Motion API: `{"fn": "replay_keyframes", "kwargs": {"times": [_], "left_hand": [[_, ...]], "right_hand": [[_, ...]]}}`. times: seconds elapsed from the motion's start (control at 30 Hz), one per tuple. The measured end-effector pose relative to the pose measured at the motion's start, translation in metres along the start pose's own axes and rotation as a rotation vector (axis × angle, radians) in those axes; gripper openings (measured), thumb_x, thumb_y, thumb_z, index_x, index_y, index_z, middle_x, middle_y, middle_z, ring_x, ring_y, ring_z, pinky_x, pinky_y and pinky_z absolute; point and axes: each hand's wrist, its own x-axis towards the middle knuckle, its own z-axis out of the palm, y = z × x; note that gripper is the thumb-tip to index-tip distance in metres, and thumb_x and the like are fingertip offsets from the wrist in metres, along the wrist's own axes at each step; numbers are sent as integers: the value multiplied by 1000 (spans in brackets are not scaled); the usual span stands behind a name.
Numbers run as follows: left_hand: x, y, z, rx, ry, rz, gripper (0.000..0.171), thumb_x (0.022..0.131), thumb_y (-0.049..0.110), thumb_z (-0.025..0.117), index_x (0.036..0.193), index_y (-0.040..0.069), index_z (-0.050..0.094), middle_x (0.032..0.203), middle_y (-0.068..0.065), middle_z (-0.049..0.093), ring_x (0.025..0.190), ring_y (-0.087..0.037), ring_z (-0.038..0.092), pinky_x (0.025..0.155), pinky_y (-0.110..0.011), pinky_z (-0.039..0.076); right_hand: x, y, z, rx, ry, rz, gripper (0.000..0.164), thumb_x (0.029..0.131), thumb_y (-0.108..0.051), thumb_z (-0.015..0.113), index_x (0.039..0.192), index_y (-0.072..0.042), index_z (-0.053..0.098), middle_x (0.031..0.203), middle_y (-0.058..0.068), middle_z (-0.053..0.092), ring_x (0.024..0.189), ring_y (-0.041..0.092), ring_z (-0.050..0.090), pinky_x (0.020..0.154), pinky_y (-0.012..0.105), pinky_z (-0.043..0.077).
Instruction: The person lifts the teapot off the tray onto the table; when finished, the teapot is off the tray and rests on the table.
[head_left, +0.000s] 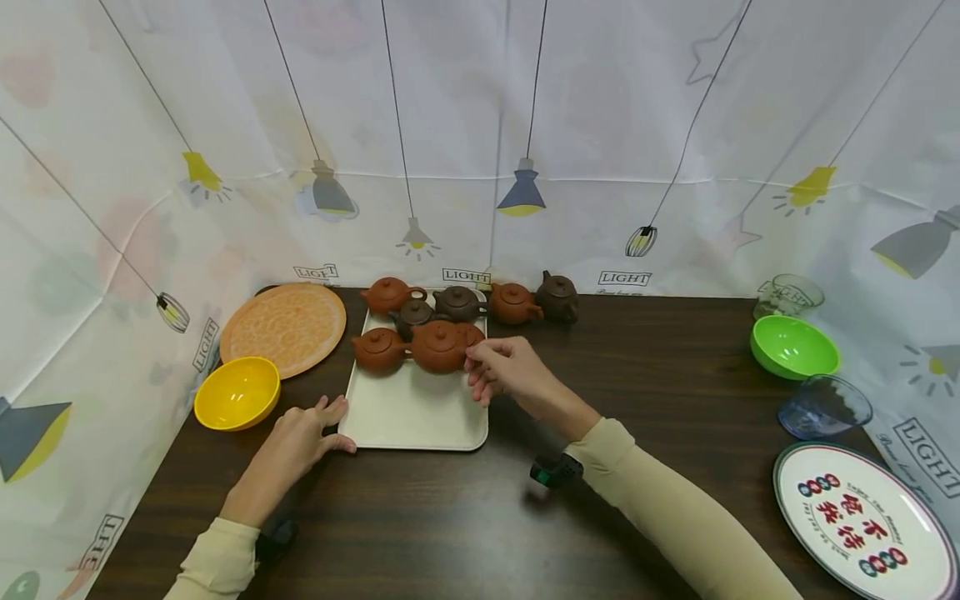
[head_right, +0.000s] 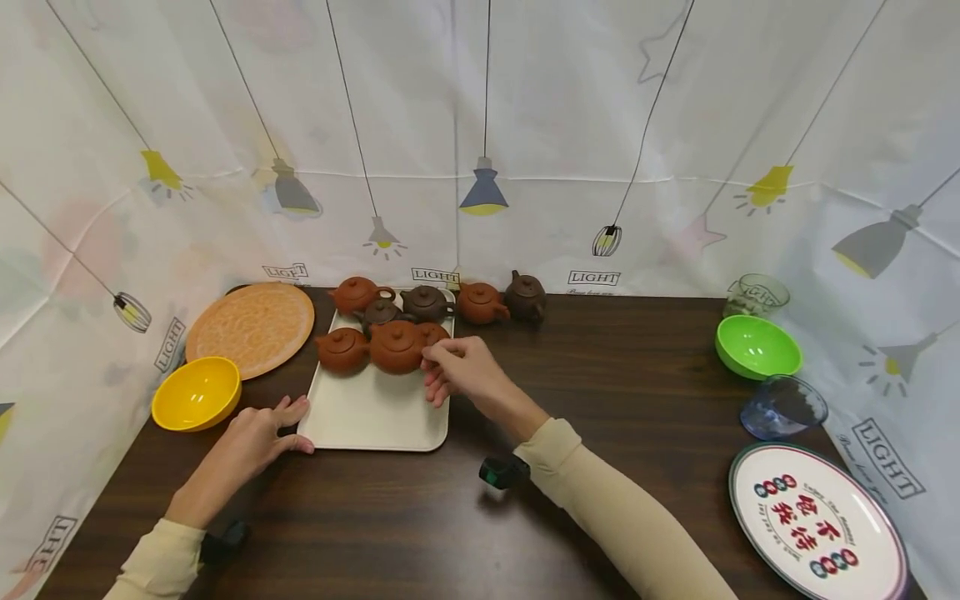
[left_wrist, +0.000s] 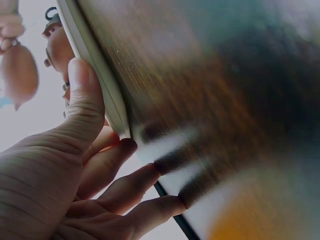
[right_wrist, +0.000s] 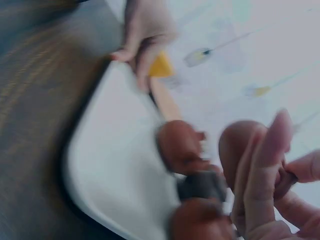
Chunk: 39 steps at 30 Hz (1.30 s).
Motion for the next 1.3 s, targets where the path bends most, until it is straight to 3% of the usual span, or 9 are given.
{"fn": "replay_keyframes", "kwargs": {"times": [0.2,0.4,0.6,0.8,0.97,1.17,1.3], "left_hand": [[0,0,0,15,12,15,65,77,23,89,133,-6,72,128,-26,74,114,-43,77,89,-59,63],[0,0,0,8,14,19,64,77,22,89,132,-6,72,129,-26,74,115,-44,76,89,-58,63],[-1,1,-1,-23,2,10,63,78,21,89,133,-6,71,132,-26,72,119,-46,74,91,-54,63],[0,2,0,-15,-3,1,64,78,21,89,133,-5,71,132,-26,73,119,-46,74,92,-56,63],[-3,3,3,-5,3,7,63,77,20,90,132,-5,73,130,-26,74,117,-47,75,89,-55,64],[-2,3,2,24,29,20,64,76,21,90,132,-5,72,128,-26,74,114,-46,76,84,-54,65],[0,1,-1,10,7,-2,65,77,23,89,133,-6,71,129,-25,73,116,-46,75,87,-54,64]], "right_hand": [[-13,-29,-40,58,193,-126,33,112,-22,57,104,8,66,76,5,69,58,14,68,51,26,58],[-17,-36,-91,174,402,-151,31,112,-24,58,105,5,66,74,1,70,58,11,70,52,23,58],[-13,-22,-138,349,603,-150,28,111,-23,60,106,3,68,73,2,72,58,11,73,56,22,61],[-2,17,-167,354,793,-59,28,109,-19,57,108,6,68,67,2,71,55,11,72,58,24,63],[2,44,-178,354,850,28,28,109,-18,54,109,6,67,65,3,71,54,12,72,57,24,63],[2,48,-184,287,815,57,35,111,-23,51,122,7,65,69,2,73,58,11,75,60,25,64],[1,46,-184,201,841,86,32,110,-34,55,126,-6,58,81,1,68,57,12,75,55,25,63]]}}
